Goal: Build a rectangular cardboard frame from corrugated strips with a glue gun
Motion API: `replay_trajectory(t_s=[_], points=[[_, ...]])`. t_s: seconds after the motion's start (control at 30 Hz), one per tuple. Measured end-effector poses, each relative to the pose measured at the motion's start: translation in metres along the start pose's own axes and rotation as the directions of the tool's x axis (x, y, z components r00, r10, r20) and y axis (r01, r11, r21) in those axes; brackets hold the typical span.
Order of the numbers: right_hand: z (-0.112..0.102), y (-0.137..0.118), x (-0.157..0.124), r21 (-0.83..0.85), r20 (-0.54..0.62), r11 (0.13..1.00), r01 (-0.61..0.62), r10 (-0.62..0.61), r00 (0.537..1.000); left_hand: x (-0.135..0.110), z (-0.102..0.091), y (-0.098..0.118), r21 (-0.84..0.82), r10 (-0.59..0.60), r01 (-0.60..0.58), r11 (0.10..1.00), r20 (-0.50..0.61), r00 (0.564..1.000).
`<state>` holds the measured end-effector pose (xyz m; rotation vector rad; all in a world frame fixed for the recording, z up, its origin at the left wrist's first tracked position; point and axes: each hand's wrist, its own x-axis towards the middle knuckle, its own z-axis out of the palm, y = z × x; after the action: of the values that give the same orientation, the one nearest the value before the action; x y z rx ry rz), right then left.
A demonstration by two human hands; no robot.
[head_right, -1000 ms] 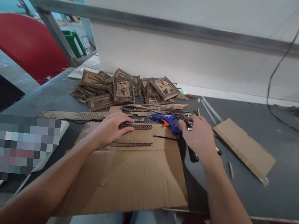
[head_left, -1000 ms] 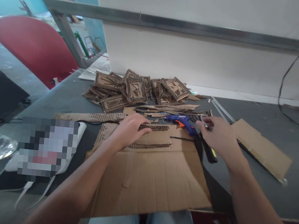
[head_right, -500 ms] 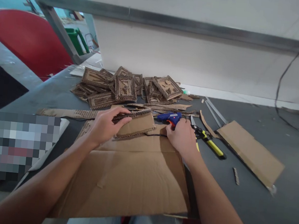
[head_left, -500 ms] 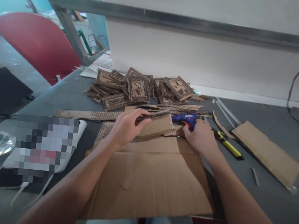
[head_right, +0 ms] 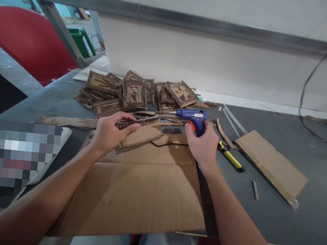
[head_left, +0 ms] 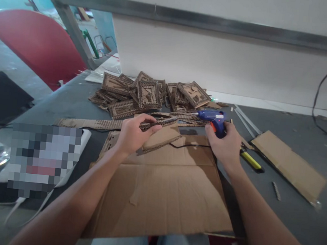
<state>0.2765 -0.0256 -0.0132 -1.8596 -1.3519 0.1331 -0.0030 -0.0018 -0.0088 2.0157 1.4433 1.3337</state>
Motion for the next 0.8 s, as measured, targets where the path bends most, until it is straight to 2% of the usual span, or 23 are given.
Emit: replay_trajectory(t_s=[0.1,0.2,0.27,0.4,0.53,0.67,0.8], points=[[0.002,-0.006,-0.009,0.025,0.061,0.986,0.167,-0.169,0.984,-0.001,0.001,0.002,-0.027,-0.001,0.001,1.000,-0.015,1.000],[0.008,-0.010,-0.020,0.017,0.099,0.930,0.368,-0.368,0.924,-0.004,0.002,0.006,-0.036,0.063,-0.064,0.997,-0.034,0.997],[0.014,-0.011,-0.026,0.010,0.104,0.894,0.448,-0.447,0.889,-0.006,0.003,0.008,-0.058,0.101,-0.103,0.993,-0.051,0.994],[0.021,-0.014,-0.034,0.019,0.101,0.867,0.497,-0.496,0.862,-0.005,0.005,0.007,-0.098,0.166,-0.170,0.980,-0.056,0.985],[0.022,-0.017,-0.036,0.025,0.098,0.864,0.504,-0.503,0.858,-0.004,0.008,0.002,-0.079,0.260,-0.259,0.963,-0.007,0.966],[0.022,-0.017,-0.037,0.033,0.094,0.856,0.516,-0.517,0.851,-0.004,0.009,0.001,-0.069,0.301,-0.297,0.952,0.061,0.952],[0.021,-0.019,-0.040,0.027,0.124,0.838,0.545,-0.544,0.830,-0.005,0.008,0.003,-0.080,0.334,-0.328,0.941,0.073,0.940]])
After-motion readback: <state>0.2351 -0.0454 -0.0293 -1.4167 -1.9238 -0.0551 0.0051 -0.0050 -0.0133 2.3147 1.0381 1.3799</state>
